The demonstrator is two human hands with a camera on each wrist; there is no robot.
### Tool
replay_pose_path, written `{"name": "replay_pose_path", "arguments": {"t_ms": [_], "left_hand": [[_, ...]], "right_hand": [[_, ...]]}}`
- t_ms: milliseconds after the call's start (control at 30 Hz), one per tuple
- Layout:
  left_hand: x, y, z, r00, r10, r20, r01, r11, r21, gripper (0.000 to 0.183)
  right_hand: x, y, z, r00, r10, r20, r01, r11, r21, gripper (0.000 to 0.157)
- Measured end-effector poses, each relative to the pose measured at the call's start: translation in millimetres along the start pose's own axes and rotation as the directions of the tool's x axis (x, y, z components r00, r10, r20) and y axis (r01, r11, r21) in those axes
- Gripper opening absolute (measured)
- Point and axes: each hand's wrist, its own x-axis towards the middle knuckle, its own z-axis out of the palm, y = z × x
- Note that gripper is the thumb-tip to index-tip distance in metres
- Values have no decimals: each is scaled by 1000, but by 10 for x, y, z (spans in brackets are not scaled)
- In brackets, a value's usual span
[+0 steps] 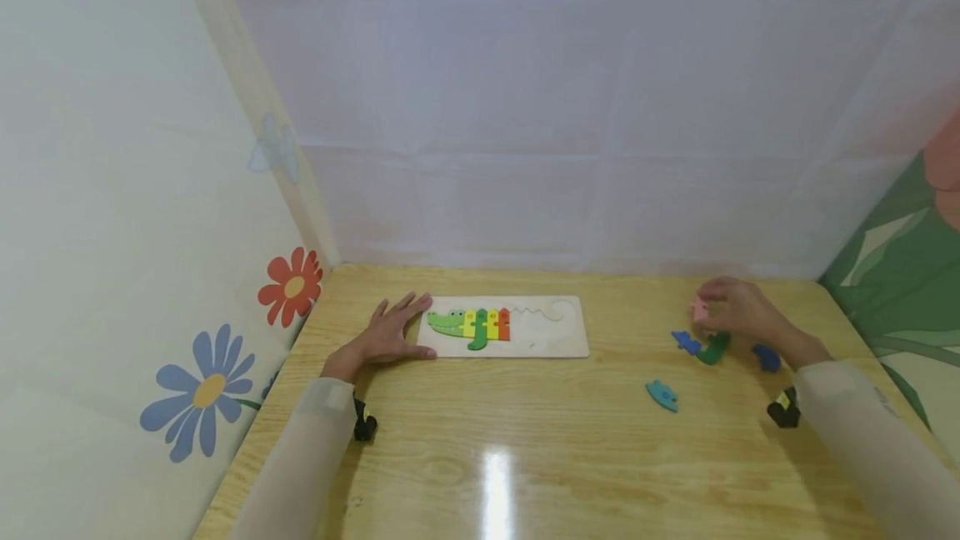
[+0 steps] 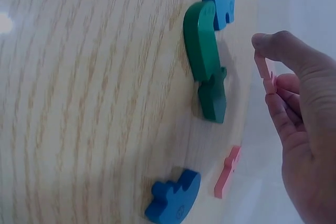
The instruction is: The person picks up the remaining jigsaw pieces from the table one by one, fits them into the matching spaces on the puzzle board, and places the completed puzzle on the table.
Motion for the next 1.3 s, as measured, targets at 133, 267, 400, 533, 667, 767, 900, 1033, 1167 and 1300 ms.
{"name": "replay_pose_path", "arguments": {"t_ms": [133,267,400,533,667,767,900,1033,1167,1300], "left_hand": [[-1,0,-3,1000,5,-3,-5,1000,-1,111],[3,7,-3,1000,13,-6,-13,1000,-2,111],[3,-3,2,1000,9,-2,-9,1000,-1,111],[4,-9,3,1000,7,-4,-7,1000,-8,111],[-1,-4,2,1000,9,-5,-10,1000,-13,111],[2,-13,11,1000,11,-6,-11,1000,-9,111],[11,-27,20,1000,8,-6,-8,1000,-4,111],[15,-28,24,1000,4,-6,-4,1000,-5,111],[14,-31,23,1000,6,-7,-6,1000,-4,111],[13,-32,22,1000,9,-9,-9,1000,-5,111]], "right_hand": [[21,-47,31,999,-37,5,38,998,-42,61],[31,-71,73,996,-84,-12,83,995,-61,61],[36,-129,104,996,-85,-16,84,994,-68,59],[39,-192,121,996,-92,-10,90,991,-97,58],[39,-243,147,988,-151,-35,146,982,-116,53],[49,-270,173,972,-220,-78,209,969,-133,47],[75,-329,201,952,-281,-124,262,954,-144,37],[89,-409,211,958,-260,-117,246,961,-122,35],[103,-463,218,965,-242,-98,230,966,-119,37],[118,-496,236,959,-264,-100,250,960,-129,39]]}}
